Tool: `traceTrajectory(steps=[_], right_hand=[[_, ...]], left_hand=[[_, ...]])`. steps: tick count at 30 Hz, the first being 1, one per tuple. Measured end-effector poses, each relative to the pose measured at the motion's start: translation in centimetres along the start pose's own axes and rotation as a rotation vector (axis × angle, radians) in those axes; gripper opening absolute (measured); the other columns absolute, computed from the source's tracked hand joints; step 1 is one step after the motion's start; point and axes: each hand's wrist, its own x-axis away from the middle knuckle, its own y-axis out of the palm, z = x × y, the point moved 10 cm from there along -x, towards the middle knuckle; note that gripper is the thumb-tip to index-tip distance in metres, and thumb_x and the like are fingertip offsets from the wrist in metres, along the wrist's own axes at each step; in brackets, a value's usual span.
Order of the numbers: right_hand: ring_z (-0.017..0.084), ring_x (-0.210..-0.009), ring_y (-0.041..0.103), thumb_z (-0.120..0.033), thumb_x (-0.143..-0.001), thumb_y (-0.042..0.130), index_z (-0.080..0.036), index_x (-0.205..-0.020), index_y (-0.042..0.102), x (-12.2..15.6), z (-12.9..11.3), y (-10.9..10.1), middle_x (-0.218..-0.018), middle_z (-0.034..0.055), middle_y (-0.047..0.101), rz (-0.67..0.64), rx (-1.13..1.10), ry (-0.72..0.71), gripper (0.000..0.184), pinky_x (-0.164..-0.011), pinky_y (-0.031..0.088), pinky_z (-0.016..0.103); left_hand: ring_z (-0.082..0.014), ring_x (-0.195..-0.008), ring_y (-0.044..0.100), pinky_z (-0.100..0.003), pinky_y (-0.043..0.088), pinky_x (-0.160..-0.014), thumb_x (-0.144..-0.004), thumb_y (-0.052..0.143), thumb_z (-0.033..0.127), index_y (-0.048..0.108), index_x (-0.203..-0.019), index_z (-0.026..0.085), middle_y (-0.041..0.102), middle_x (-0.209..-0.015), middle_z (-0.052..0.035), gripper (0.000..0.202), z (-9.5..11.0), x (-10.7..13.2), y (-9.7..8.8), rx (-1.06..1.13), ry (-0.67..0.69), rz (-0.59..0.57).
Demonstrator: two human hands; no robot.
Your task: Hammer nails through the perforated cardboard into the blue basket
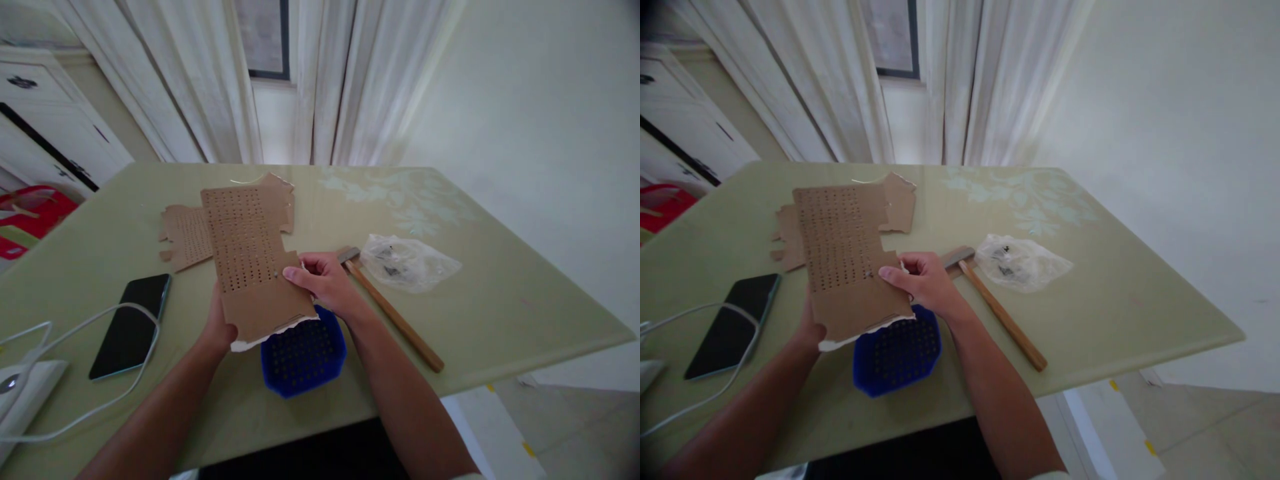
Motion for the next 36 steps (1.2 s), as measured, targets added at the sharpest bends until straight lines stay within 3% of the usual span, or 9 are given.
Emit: traceTrajectory(steps=[5, 8, 13, 19, 23, 26, 29, 32, 36], right_hand=[[0.013, -0.066, 0.060, -0.059, -0.075, 0.091, -0.017, -0.086, 0.078, -0.2, -0.1, -0.2, -0.078, 0.0001, 0.071, 0.061, -0.055, -0.029, 0.046, -0.063, 0.047, 0.025], [0.013, -0.064, 0.056, -0.060, -0.078, 0.088, -0.017, -0.084, 0.075, 0.0, -0.4, -0.9, -0.074, -0.0008, 0.067, 0.148, -0.072, -0.048, 0.045, -0.059, 0.043, 0.025], [0.013, -0.062, 0.048, -0.060, -0.084, 0.081, -0.019, -0.078, 0.068, 0.2, -1.3, -2.4, -0.071, -0.0019, 0.057, 0.264, 0.084, -0.143, 0.043, -0.058, 0.037, 0.027], [0.012, -0.060, 0.034, -0.055, -0.091, 0.077, -0.022, -0.066, 0.049, 0.1, -2.1, -1.7, -0.064, -0.0056, 0.037, 0.199, 0.357, -0.248, 0.050, -0.055, 0.024, 0.027], [0.013, -0.062, 0.038, -0.054, -0.093, 0.074, -0.022, -0.067, 0.055, -0.1, -1.8, -1.3, -0.064, -0.0045, 0.041, 0.191, 0.481, -0.237, 0.046, -0.056, 0.026, 0.028], [0.013, -0.061, 0.039, -0.053, -0.093, 0.072, -0.021, -0.067, 0.058, -0.2, -1.6, -2.0, -0.064, -0.0038, 0.045, 0.248, 0.451, -0.231, 0.043, -0.055, 0.028, 0.027], [0.013, -0.060, 0.044, -0.056, -0.089, 0.077, -0.021, -0.071, 0.062, 0.0, -1.6, -3.4, -0.066, -0.0034, 0.051, 0.326, 0.224, -0.219, 0.042, -0.055, 0.035, 0.027], [0.014, -0.063, 0.054, -0.059, -0.086, 0.082, -0.022, -0.082, 0.071, 0.5, -2.6, -4.5, -0.070, -0.0023, 0.061, 0.376, -0.002, -0.243, 0.038, -0.060, 0.046, 0.027], [0.020, -0.077, 0.069, -0.058, -0.080, 0.088, -0.024, -0.100, 0.078, 1.7, -4.8, -4.3, -0.088, 0.0023, 0.077, 0.338, -0.092, -0.263, 0.041, -0.071, 0.056, 0.031]], left_hand=[[-0.0371, -0.103, 0.075, -0.051, 0.068, -0.084, -0.059, 0.081, 0.060, 0.069, -0.109, 0.029, 0.077, -0.103, -0.0073, 0.060, 2.0, -0.6, -0.5, -0.082, 0.086, -0.098], [-0.0320, -0.097, 0.075, -0.046, 0.067, -0.081, -0.076, 0.076, 0.049, 0.073, -0.114, 0.026, 0.077, -0.102, -0.0069, 0.045, 4.5, -1.8, 0.4, -0.226, 0.157, -0.112], [-0.0229, -0.108, 0.074, -0.039, 0.063, -0.091, -0.105, 0.059, 0.042, 0.070, -0.134, 0.023, 0.077, -0.127, -0.0089, 0.037, 9.2, -2.2, -1.6, -0.274, 0.320, 0.215], [-0.0242, -0.112, 0.075, -0.053, 0.047, -0.120, -0.099, 0.075, 0.029, 0.080, -0.111, 0.025, 0.081, -0.119, -0.0060, 0.014, 12.9, 0.8, 2.8, -0.464, 0.701, -0.071], [-0.0186, -0.105, 0.076, -0.051, 0.048, -0.121, -0.101, 0.070, 0.018, 0.076, -0.100, 0.026, 0.081, -0.108, -0.0018, 0.010, 13.5, 2.1, 2.9, -0.288, 0.747, -0.055], [-0.0178, -0.100, 0.077, -0.047, 0.055, -0.113, -0.103, 0.066, 0.022, 0.072, -0.100, 0.024, 0.081, -0.101, -0.0010, 0.007, 13.2, 1.5, 1.0, -0.104, 0.668, 0.062], [-0.0199, -0.094, 0.077, -0.038, 0.061, -0.096, -0.104, 0.063, 0.036, 0.072, -0.106, 0.022, 0.080, -0.096, -0.0034, 0.017, 10.2, -1.6, -1.2, -0.210, 0.379, 0.173], [-0.0232, -0.084, 0.076, -0.036, 0.061, -0.082, -0.098, 0.061, 0.042, 0.073, -0.117, 0.020, 0.081, -0.093, -0.0061, 0.032, 5.9, -4.8, -2.1, -0.442, 0.059, 0.087], [-0.0341, -0.102, 0.076, -0.046, 0.057, -0.092, -0.098, 0.057, 0.039, 0.067, -0.136, 0.017, 0.082, -0.110, -0.0133, 0.045, 2.4, -6.4, -2.7, -0.867, -0.116, -0.045]])
